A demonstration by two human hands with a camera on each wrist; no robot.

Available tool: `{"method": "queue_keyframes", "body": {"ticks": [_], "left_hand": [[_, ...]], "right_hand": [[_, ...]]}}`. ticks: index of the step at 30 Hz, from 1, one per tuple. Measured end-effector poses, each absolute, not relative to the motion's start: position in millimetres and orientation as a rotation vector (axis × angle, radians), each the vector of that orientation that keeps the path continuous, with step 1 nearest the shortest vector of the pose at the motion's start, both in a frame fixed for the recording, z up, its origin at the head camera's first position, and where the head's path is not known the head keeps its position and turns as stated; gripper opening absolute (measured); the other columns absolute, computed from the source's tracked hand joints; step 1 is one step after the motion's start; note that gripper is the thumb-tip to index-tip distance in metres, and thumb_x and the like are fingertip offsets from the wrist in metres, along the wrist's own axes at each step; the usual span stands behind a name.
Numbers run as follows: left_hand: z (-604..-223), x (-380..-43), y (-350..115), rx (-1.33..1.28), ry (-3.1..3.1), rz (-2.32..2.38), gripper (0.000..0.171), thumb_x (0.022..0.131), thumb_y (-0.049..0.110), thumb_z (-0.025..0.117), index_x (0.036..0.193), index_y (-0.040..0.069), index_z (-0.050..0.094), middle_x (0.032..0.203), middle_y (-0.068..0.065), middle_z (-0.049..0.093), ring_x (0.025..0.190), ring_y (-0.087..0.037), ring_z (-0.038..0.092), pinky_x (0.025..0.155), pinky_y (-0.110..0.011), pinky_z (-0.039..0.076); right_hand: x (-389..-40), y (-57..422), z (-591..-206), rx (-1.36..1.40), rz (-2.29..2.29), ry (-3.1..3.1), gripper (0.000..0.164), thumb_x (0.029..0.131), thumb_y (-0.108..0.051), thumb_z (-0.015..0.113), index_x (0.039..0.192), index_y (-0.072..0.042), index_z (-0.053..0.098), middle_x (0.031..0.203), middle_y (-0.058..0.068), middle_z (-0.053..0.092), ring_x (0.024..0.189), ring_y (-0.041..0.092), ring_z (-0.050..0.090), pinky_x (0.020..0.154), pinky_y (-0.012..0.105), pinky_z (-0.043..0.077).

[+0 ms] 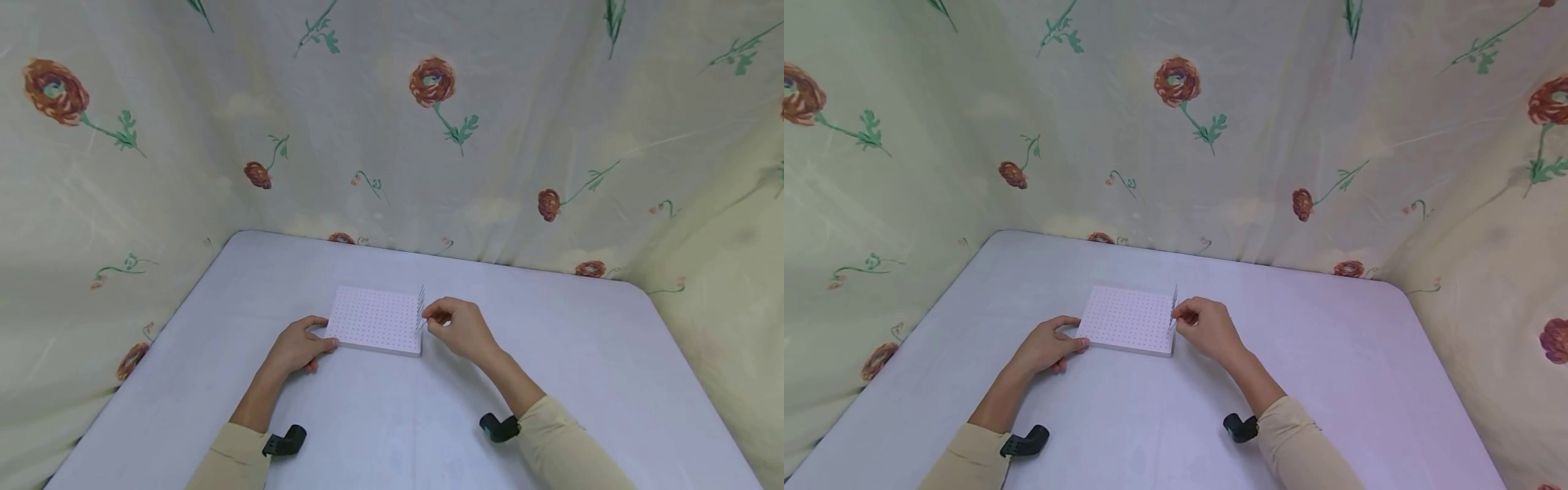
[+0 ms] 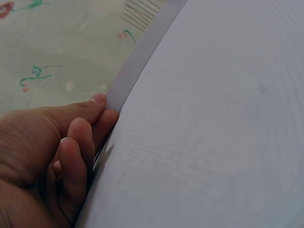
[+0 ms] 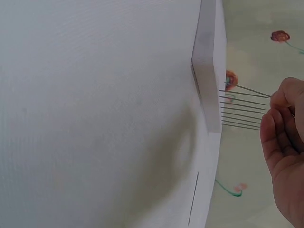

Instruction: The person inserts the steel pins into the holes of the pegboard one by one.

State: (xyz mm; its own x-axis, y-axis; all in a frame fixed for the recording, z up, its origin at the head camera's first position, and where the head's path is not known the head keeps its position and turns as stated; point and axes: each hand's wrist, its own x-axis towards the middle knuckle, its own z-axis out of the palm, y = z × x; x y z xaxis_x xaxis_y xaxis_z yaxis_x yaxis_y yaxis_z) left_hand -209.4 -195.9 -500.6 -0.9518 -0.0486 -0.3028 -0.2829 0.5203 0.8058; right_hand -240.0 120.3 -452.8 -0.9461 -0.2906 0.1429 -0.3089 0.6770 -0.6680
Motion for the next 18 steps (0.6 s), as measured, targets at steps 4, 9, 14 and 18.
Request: {"method": "queue_keyframes", "body": {"ticks": [4, 9, 14, 18], "left_hand": [[-500.4, -209.3, -196.2, -0.274, 2.522, 1.399, 0.062, 0.09, 0.026, 0.079, 0.144, 0.008, 0.054, 0.07, -0.002, 0.071, 0.042, -0.012, 0.049, 0.044, -0.024, 0.038], [-500.0, -209.1, -196.8, -0.271, 2.52, 1.398, 0.062, 0.09, 0.026, 0.079, 0.144, 0.008, 0.054, 0.071, -0.002, 0.071, 0.041, -0.012, 0.05, 0.044, -0.024, 0.039], [-499.3, -208.8, -196.7, -0.281, 2.518, 1.396, 0.062, 0.09, 0.025, 0.079, 0.144, 0.008, 0.054, 0.071, -0.003, 0.071, 0.042, -0.012, 0.05, 0.045, -0.024, 0.039], [-498.7, -208.8, -196.2, -0.283, 2.516, 1.394, 0.062, 0.09, 0.026, 0.079, 0.144, 0.008, 0.054, 0.071, -0.003, 0.071, 0.042, -0.012, 0.05, 0.045, -0.024, 0.039]], "right_hand": [[-240.5, 118.8, -453.5, 0.504, 1.123, -2.868, 0.015, 0.088, -0.005, 0.067, 0.099, -0.009, 0.077, 0.09, -0.001, 0.073, 0.082, 0.014, 0.062, 0.075, 0.028, 0.051], [-241.1, 119.3, -455.9, 0.504, 1.122, -2.865, 0.015, 0.088, -0.004, 0.067, 0.098, -0.01, 0.077, 0.09, -0.001, 0.072, 0.082, 0.014, 0.062, 0.075, 0.028, 0.051], [-241.8, 119.3, -457.4, 0.514, 1.112, -2.867, 0.014, 0.088, -0.005, 0.068, 0.097, -0.011, 0.077, 0.09, -0.001, 0.073, 0.081, 0.013, 0.062, 0.075, 0.026, 0.051], [-241.4, 118.7, -455.6, 0.52, 1.107, -2.869, 0.014, 0.088, -0.005, 0.067, 0.097, -0.01, 0.077, 0.09, -0.001, 0.073, 0.081, 0.014, 0.061, 0.075, 0.027, 0.051]]}}
